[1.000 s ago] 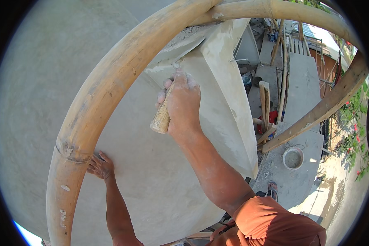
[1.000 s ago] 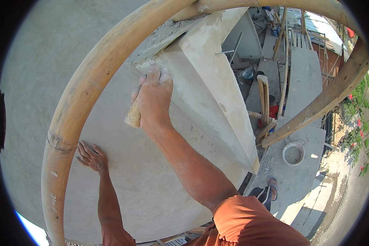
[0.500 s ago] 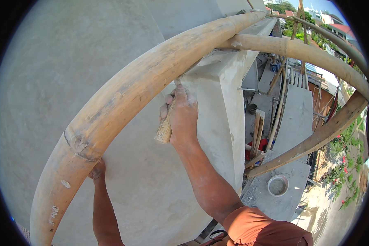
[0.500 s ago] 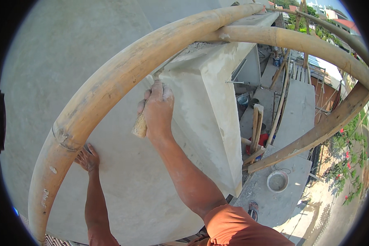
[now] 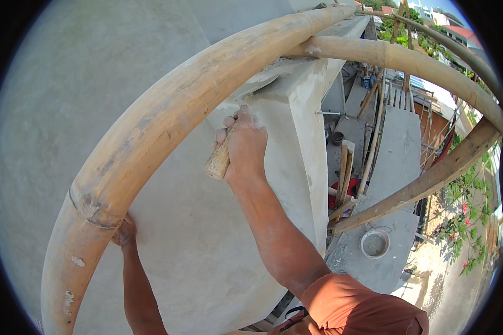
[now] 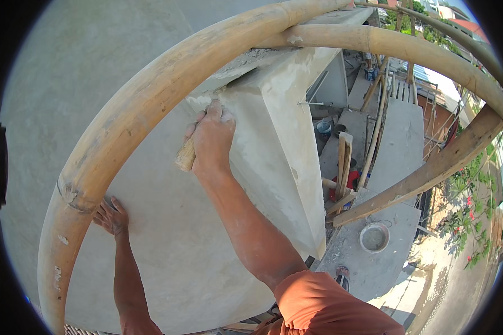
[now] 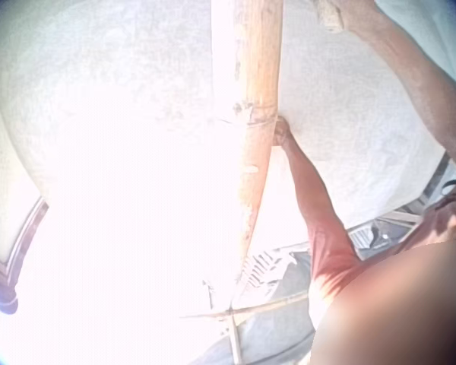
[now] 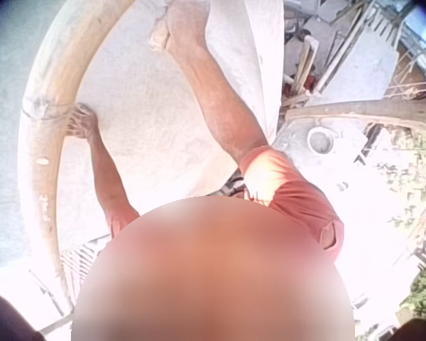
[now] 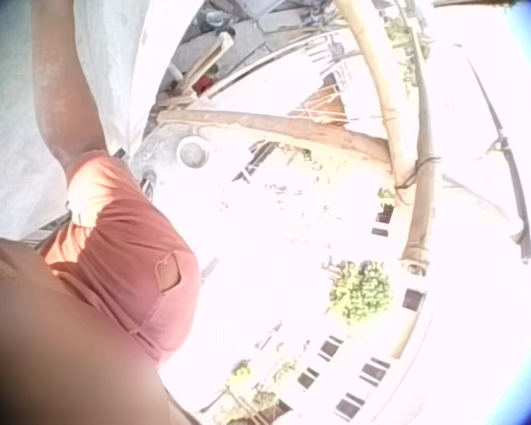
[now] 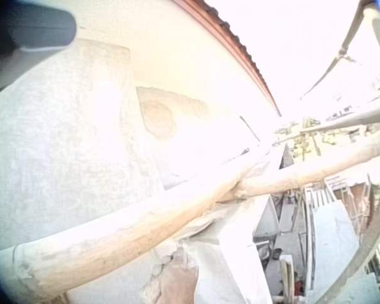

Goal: Applying and smoothing plaster or mortar onto a structural corner using a trowel.

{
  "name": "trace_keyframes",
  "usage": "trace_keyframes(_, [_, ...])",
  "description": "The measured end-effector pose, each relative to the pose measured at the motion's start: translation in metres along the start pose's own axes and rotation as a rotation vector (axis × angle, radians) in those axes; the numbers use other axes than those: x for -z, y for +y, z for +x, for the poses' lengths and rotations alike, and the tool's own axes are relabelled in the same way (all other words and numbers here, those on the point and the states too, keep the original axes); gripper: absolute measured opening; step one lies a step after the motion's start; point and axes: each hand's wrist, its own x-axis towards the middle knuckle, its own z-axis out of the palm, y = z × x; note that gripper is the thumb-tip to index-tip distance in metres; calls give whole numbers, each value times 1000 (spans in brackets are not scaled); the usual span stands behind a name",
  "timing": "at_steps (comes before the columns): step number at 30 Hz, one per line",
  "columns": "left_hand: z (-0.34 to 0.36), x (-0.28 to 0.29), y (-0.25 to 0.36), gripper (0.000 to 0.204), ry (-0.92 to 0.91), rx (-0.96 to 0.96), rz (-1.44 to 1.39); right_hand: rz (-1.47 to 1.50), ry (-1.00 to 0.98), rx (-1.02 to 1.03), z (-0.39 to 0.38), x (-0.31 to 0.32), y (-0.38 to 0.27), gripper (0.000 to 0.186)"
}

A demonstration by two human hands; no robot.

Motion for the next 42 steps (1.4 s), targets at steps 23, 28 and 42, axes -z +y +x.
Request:
trace_keyframes(23, [-1, 11, 1, 56, -38, -11, -148, -150, -82, 155, -23, 7, -11, 18])
trace_keyframes(28, [1, 5, -1, 58, -54, -9, -113, -122, -35, 60, -6, 9, -7, 17])
trace_keyframes(42, [0, 29, 10, 60, -143, 23, -82, -145, -18, 282, -31, 19, -13, 18])
